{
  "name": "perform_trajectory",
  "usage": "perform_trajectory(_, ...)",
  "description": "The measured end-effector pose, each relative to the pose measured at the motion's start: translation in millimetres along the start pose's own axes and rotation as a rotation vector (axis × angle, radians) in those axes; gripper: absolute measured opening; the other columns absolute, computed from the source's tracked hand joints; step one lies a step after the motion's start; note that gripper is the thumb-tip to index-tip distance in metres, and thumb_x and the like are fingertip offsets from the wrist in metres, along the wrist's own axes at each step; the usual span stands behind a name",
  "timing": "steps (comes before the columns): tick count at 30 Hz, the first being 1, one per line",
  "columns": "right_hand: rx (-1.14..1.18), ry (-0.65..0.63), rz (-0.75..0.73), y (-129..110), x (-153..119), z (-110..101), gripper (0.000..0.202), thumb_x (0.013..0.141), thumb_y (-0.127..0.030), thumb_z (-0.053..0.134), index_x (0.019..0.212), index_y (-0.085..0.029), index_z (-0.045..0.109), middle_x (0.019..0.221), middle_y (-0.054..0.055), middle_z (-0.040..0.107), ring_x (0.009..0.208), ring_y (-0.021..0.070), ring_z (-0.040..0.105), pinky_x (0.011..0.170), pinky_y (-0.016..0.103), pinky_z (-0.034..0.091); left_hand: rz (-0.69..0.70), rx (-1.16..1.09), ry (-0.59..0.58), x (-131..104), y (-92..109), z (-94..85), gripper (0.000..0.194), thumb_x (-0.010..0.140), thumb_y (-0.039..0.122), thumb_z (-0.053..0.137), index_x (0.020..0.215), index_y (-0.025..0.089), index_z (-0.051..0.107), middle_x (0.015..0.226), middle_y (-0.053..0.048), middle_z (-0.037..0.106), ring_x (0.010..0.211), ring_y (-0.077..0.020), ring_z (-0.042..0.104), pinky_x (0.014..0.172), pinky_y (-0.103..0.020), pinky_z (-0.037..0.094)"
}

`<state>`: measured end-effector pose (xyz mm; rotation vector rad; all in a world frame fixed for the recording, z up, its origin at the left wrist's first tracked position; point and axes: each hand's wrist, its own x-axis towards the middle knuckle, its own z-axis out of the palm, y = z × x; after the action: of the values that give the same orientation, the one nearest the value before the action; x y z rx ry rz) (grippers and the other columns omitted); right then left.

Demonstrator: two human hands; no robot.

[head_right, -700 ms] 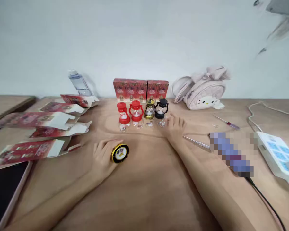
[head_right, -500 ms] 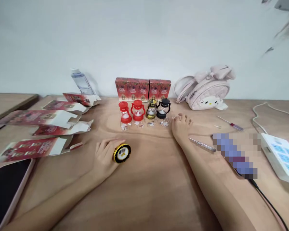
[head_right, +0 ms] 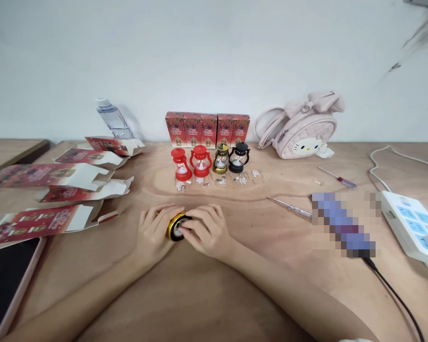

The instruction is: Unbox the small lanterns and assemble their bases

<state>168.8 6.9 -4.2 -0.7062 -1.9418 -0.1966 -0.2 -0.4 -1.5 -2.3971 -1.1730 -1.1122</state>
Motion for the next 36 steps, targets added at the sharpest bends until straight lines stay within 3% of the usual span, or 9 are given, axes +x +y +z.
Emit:
perform_trajectory(4,0.032,-0.032,0.015,0.8,-0.3,-0.1,0.007,0.081,-0.018,0.063,0.088,-0.018,0.062,0.095,0.009,0.069,0.084,0.0176,0.064,0.071,0.031,0.049,-0.01,0.022,0.003,0.3,0.0,0.6,0.022,0.086,0.015,0.048,0.107,0.015,0.055,0.096,-0.007,0.07,0.095,-0.0228,0.056,0.075,-0.034,0.035)
perform_trajectory(12,-0.029,-0.039,-0.129,1.7,1.7,-1.3,0.008,0.082,-0.009,0.058,0.086,-0.014,0.062,0.095,0.013,0.07,0.082,0.0168,0.066,0.072,0.028,0.055,-0.023,0.031,0.004,0.6,-1.0,1.3,0.021,0.085,0.014,0.049,0.105,0.015,0.055,0.096,-0.006,0.07,0.095,-0.0231,0.056,0.075,-0.034,0.035)
perform_trajectory(23,-0.136,-0.014,-0.245,2.8,1.7,2.0,0.007,0.078,-0.008,0.061,0.084,-0.01,0.062,0.09,0.017,0.07,0.081,0.0208,0.067,0.075,0.031,0.058,-0.026,0.052,-0.015,0.4,0.1,0.8,0.022,0.084,0.013,0.049,0.106,0.016,0.055,0.096,-0.006,0.07,0.095,-0.0234,0.056,0.075,-0.035,0.035)
perform_trajectory(36,-0.133,-0.002,-0.265,6.1,0.7,3.2,0.01,0.082,-0.01,0.054,0.086,-0.016,0.06,0.089,0.014,0.071,0.079,0.0192,0.069,0.073,0.031,0.06,-0.036,0.065,-0.012,0.2,0.9,1.6,0.022,0.084,0.014,0.05,0.105,0.016,0.056,0.096,-0.006,0.071,0.094,-0.0232,0.056,0.075,-0.035,0.035)
